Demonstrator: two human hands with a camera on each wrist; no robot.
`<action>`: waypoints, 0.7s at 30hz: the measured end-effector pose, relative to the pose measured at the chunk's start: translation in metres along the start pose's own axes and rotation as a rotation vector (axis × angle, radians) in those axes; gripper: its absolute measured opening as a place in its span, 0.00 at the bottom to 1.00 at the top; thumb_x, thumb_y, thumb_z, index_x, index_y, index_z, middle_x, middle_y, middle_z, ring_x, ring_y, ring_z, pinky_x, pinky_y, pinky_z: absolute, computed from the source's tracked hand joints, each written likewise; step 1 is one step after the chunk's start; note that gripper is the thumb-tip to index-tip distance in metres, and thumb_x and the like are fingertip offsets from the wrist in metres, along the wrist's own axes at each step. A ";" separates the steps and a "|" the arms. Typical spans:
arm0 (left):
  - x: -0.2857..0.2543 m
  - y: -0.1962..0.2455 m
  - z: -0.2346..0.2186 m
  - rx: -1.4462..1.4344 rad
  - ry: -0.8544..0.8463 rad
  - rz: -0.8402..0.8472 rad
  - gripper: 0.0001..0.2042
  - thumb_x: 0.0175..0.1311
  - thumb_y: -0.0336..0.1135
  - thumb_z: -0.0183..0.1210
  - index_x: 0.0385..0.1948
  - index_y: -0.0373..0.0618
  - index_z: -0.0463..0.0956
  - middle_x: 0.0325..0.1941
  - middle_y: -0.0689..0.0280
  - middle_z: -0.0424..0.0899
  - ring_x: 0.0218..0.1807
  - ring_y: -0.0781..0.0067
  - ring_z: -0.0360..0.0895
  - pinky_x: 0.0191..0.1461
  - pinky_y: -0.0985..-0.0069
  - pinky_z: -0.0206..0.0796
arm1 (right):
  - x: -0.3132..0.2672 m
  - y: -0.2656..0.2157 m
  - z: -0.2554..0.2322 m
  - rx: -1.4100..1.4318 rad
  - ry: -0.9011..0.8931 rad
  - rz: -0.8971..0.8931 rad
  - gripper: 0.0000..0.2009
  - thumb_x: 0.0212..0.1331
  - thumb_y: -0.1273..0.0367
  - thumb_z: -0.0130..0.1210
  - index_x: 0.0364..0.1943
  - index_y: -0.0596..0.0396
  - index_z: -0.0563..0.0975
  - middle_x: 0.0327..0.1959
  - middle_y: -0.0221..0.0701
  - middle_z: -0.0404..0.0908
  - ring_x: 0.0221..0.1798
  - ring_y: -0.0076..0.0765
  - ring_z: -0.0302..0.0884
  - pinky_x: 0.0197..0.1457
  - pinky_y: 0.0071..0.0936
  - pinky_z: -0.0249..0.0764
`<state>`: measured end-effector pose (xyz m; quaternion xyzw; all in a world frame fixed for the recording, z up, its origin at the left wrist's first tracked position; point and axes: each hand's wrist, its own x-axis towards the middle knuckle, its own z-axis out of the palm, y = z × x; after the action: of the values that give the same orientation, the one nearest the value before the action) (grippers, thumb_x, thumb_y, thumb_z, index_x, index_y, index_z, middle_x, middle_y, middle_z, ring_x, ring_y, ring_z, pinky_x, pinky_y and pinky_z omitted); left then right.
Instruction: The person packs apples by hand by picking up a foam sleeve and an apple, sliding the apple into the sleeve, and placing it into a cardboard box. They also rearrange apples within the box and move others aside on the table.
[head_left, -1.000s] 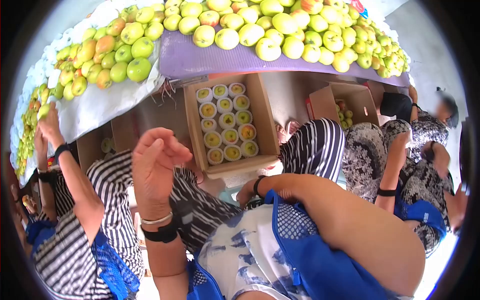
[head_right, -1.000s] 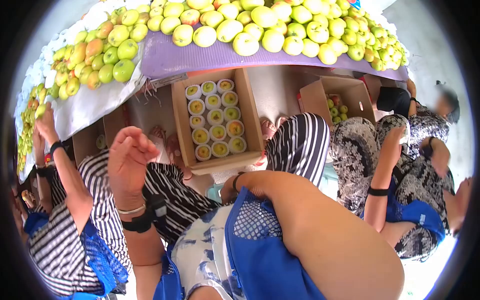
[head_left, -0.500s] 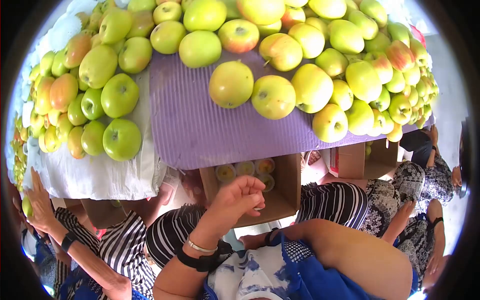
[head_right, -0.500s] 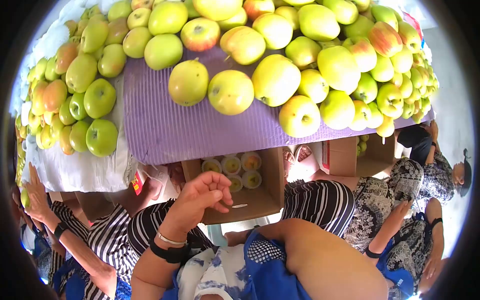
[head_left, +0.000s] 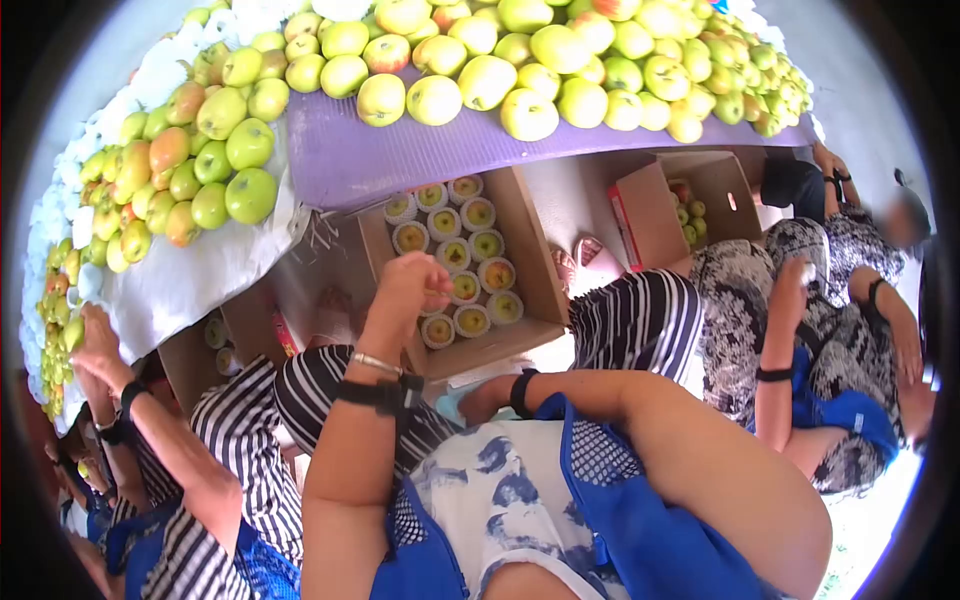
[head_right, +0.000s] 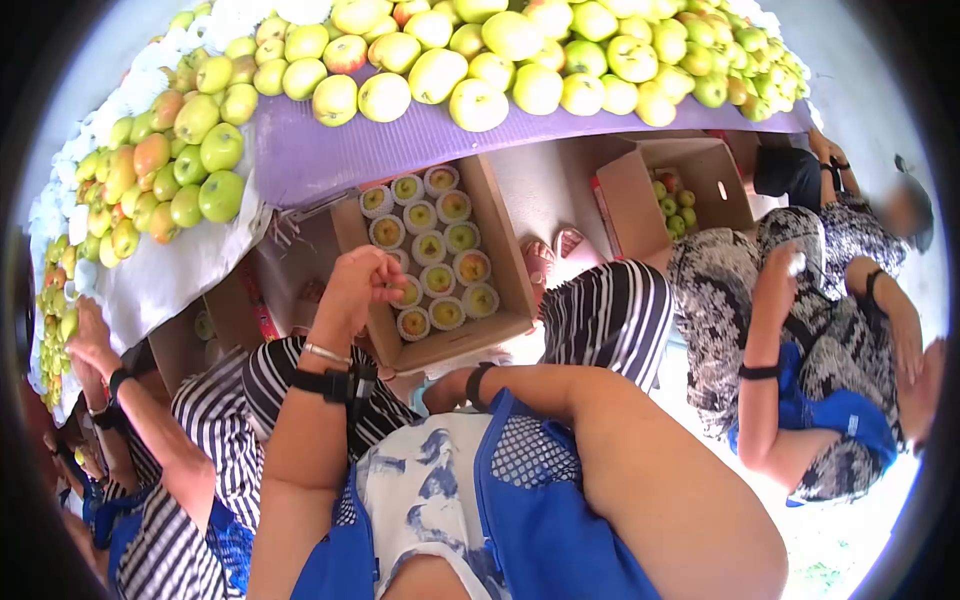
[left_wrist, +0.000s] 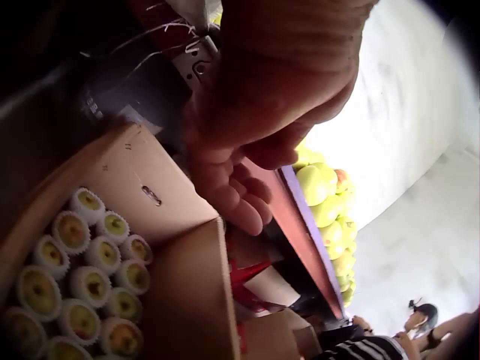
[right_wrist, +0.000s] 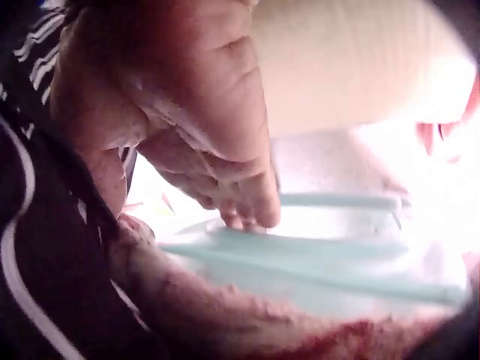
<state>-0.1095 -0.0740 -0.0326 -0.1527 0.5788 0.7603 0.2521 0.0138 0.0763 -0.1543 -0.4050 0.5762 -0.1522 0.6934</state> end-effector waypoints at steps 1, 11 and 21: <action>-0.004 -0.004 -0.001 0.031 0.091 0.019 0.14 0.64 0.43 0.45 0.25 0.45 0.71 0.29 0.66 0.76 0.31 0.74 0.75 0.34 0.75 0.71 | -0.009 -0.012 -0.005 -0.011 0.042 0.059 0.16 0.50 0.63 0.51 0.40 0.60 0.76 0.41 0.41 0.78 0.40 0.41 0.76 0.44 0.37 0.70; -0.078 -0.014 0.031 -0.807 -0.076 0.207 0.21 0.67 0.40 0.37 0.55 0.35 0.63 0.53 0.52 0.72 0.53 0.59 0.71 0.60 0.63 0.58 | -0.132 -0.087 -0.031 -0.225 1.632 -0.180 0.09 0.51 0.70 0.50 0.35 0.57 0.76 0.30 0.43 0.77 0.37 0.48 0.75 0.41 0.34 0.71; -0.105 -0.060 0.094 -0.679 -0.575 0.337 0.25 0.67 0.51 0.33 0.58 0.44 0.57 0.62 0.55 0.60 0.64 0.58 0.56 0.65 0.50 0.45 | -0.184 -0.119 -0.027 -0.621 1.594 -0.310 0.10 0.51 0.66 0.48 0.34 0.56 0.77 0.31 0.43 0.78 0.39 0.50 0.75 0.44 0.39 0.70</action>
<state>0.0165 0.0064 0.0009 0.0863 0.2209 0.9483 0.2112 -0.0336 0.1161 0.0575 -0.4226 0.8438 -0.3191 -0.0872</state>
